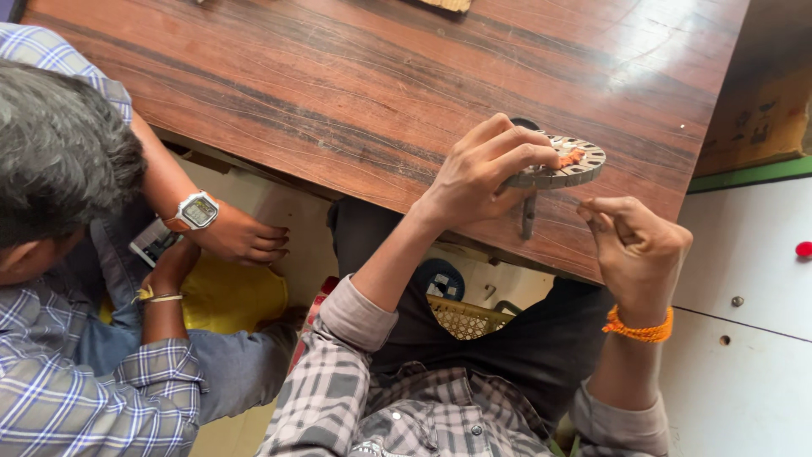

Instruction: The person sits at a wooden table and places small orange pieces one at a time into the holes of a round perforated metal disc, steadying the disc with one hand while picking and pressing pieces in with the other. The person occasionally repositions the disc and continues filling its holes with the pieces.

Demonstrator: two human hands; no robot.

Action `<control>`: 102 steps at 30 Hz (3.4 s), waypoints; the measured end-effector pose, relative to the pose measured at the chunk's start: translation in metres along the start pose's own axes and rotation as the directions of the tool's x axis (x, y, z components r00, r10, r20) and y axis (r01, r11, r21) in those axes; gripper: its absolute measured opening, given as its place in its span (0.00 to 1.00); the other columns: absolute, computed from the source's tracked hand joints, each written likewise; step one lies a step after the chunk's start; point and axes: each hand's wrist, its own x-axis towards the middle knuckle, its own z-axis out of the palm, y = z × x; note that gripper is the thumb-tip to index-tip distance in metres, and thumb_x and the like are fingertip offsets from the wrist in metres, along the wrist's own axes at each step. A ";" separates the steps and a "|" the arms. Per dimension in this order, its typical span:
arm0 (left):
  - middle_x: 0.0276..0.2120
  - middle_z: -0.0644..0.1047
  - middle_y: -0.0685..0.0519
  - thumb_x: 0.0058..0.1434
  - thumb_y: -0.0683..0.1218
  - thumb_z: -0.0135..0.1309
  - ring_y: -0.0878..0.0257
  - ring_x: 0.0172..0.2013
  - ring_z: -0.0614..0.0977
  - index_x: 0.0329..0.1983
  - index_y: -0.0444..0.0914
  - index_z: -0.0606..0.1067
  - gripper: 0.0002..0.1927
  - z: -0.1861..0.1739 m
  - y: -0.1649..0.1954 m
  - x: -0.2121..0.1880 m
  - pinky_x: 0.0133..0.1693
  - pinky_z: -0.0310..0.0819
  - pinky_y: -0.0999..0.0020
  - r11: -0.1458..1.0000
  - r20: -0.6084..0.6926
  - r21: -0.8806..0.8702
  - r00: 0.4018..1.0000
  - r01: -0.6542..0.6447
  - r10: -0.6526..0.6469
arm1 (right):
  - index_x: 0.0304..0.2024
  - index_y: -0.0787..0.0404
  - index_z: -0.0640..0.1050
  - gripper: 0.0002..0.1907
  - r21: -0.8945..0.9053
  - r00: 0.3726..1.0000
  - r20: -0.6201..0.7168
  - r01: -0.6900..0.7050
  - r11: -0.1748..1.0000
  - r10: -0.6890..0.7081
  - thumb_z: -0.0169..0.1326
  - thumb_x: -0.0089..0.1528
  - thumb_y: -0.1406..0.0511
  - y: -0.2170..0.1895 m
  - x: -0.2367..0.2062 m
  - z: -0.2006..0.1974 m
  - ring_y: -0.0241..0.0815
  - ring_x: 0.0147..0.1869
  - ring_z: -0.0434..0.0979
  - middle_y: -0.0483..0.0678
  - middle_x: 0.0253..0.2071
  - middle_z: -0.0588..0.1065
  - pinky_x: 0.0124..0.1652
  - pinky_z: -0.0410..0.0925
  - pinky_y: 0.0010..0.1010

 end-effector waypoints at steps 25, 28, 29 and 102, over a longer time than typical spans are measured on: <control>0.48 0.76 0.61 0.57 0.45 0.67 0.59 0.48 0.76 0.55 0.48 0.73 0.24 0.003 -0.001 0.007 0.52 0.76 0.62 0.999 -0.024 0.031 0.999 -0.026 0.027 | 0.41 0.62 0.81 0.07 -0.198 0.851 0.278 0.505 0.840 -0.446 0.67 0.68 0.67 -0.004 0.066 -0.023 0.29 0.23 0.72 0.45 0.24 0.76 0.26 0.62 0.23; 0.48 0.76 0.60 0.57 0.46 0.67 0.59 0.48 0.76 0.56 0.48 0.72 0.24 0.001 -0.001 0.006 0.52 0.76 0.63 1.000 -0.010 0.025 1.000 -0.015 0.015 | 0.41 0.62 0.82 0.06 -0.219 0.863 0.278 0.485 0.847 -0.422 0.66 0.67 0.67 0.000 0.068 -0.025 0.29 0.21 0.70 0.43 0.21 0.73 0.24 0.59 0.23; 0.48 0.76 0.60 0.57 0.46 0.67 0.59 0.47 0.76 0.56 0.47 0.72 0.24 0.001 -0.001 0.006 0.51 0.76 0.62 1.000 -0.011 0.023 1.000 -0.019 0.019 | 0.40 0.62 0.83 0.06 -0.236 0.868 0.276 0.477 0.847 -0.413 0.66 0.65 0.67 0.001 0.069 -0.025 0.29 0.19 0.68 0.43 0.20 0.71 0.22 0.58 0.23; 0.41 0.80 0.57 0.62 0.59 0.61 0.64 0.44 0.79 0.44 0.44 0.83 0.17 -0.030 -0.044 0.028 0.45 0.73 0.64 0.708 0.431 -0.529 0.867 0.467 -0.250 | 0.40 0.65 0.81 0.04 -0.175 0.954 0.296 0.106 0.979 -0.050 0.58 0.63 0.73 -0.016 0.001 0.049 0.35 0.26 0.76 0.52 0.27 0.77 0.29 0.67 0.28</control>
